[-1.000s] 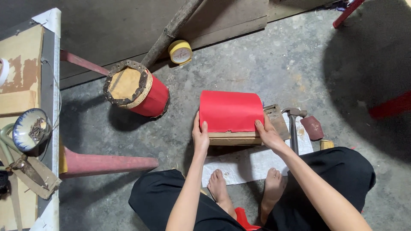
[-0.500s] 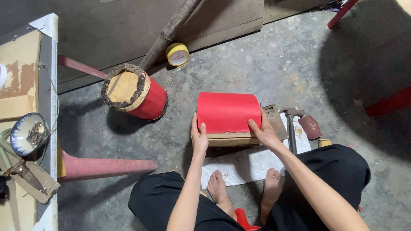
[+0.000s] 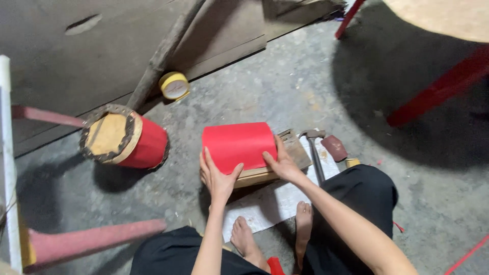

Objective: Applying a red decorative paper cover to a small wooden drum frame using double-sided tape.

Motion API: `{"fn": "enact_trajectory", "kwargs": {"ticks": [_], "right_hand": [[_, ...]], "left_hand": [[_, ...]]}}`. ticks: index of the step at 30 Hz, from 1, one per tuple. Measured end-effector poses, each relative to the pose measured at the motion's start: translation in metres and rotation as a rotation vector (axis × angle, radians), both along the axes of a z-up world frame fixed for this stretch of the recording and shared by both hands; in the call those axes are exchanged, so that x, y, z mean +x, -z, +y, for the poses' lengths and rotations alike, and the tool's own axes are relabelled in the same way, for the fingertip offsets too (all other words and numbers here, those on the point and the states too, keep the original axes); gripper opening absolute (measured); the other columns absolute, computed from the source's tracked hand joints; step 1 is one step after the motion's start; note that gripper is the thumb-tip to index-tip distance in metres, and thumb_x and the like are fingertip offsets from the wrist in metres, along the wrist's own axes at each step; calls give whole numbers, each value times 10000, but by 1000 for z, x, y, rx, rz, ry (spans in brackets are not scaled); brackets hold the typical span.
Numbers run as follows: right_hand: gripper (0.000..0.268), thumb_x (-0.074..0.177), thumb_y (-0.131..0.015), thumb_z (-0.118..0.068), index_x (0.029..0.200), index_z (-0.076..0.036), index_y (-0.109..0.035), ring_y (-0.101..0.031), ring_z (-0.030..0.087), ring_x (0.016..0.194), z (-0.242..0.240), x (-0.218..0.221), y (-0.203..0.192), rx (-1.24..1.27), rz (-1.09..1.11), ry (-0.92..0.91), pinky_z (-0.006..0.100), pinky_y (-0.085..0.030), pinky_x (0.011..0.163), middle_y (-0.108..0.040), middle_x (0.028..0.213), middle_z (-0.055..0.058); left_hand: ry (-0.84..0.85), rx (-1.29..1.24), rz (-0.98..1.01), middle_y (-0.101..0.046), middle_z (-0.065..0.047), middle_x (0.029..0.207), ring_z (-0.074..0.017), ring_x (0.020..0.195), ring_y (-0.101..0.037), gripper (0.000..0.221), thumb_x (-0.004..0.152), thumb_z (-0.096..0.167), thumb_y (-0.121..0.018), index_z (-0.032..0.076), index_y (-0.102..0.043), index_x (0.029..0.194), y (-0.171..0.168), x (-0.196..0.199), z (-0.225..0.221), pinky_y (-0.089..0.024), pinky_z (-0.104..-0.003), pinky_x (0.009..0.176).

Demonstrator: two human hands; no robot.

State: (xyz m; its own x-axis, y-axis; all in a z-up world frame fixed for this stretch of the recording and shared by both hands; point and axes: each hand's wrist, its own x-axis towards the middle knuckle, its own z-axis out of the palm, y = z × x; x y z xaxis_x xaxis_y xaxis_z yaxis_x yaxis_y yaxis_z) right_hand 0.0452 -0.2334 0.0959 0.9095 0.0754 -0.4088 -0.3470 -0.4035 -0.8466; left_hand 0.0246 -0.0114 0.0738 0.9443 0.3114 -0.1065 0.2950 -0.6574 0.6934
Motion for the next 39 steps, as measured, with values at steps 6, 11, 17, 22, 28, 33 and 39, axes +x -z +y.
{"fn": "enact_trajectory", "kwargs": {"ticks": [6, 11, 17, 22, 28, 33, 39], "right_hand": [[828, 999, -570, -433, 1626, -75, -164, -275, 483, 1496, 0, -3, -4, 19, -65, 27, 579, -225, 1244, -310, 1581, 357], [889, 934, -706, -366, 1631, -97, -224, -277, 551, 1450, 5, -9, -12, -244, -558, 45, 621, -230, 1193, -249, 1557, 399], [937, 794, -793, -477, 1600, -241, -378, -201, 394, 1546, 19, -14, 9, -561, -913, -253, 571, -143, 1224, -240, 1672, 213], [828, 888, -637, -515, 1577, -142, -369, -186, 404, 1561, 23, -13, 22, -508, -977, -335, 630, -46, 1244, -254, 1670, 210], [793, 853, -683, -430, 1531, -114, -422, -157, 461, 1544, 28, -16, 14, -522, -919, -356, 690, -13, 1215, -241, 1644, 284], [959, 723, -809, -385, 1561, -158, -401, -99, 382, 1584, 36, -13, 32, -580, -915, -391, 683, 34, 1227, -192, 1691, 223], [907, 697, -835, -293, 1498, -106, -453, -174, 436, 1564, 28, -19, -7, -433, -971, -341, 729, -33, 1210, -270, 1643, 274]], "left_hand": [[-10, -41, 0, -221, -234, 1616, -505, 1439, -336, 1314, 623, 594, -902, 213, -168, 1644, -5, -2, -2, -222, -628, 1179], [-9, -52, 9, -231, -227, 1609, -505, 1433, -346, 1311, 620, 584, -906, 225, -171, 1644, -7, -2, -2, -245, -643, 1169], [11, -68, 1, -232, -225, 1614, -499, 1449, -336, 1279, 644, 527, -905, 233, -171, 1649, 0, 0, 3, -259, -657, 1164], [107, -24, -260, -339, -269, 1551, -443, 1322, -483, 1032, 752, 307, -833, 31, -271, 1573, 14, -7, 16, -449, -465, 1031], [92, -15, -244, -350, -248, 1560, -426, 1358, -456, 994, 766, 305, -809, 42, -294, 1574, 18, -8, 16, -415, -458, 1060], [133, 6, -307, -367, -287, 1539, -439, 1352, -446, 983, 763, 250, -806, -15, -296, 1559, 21, -8, 20, -399, -465, 1079], [99, -15, -234, -372, -266, 1539, -426, 1354, -448, 973, 771, 238, -792, 8, -292, 1573, 21, -5, 22, -400, -469, 1079]]}}
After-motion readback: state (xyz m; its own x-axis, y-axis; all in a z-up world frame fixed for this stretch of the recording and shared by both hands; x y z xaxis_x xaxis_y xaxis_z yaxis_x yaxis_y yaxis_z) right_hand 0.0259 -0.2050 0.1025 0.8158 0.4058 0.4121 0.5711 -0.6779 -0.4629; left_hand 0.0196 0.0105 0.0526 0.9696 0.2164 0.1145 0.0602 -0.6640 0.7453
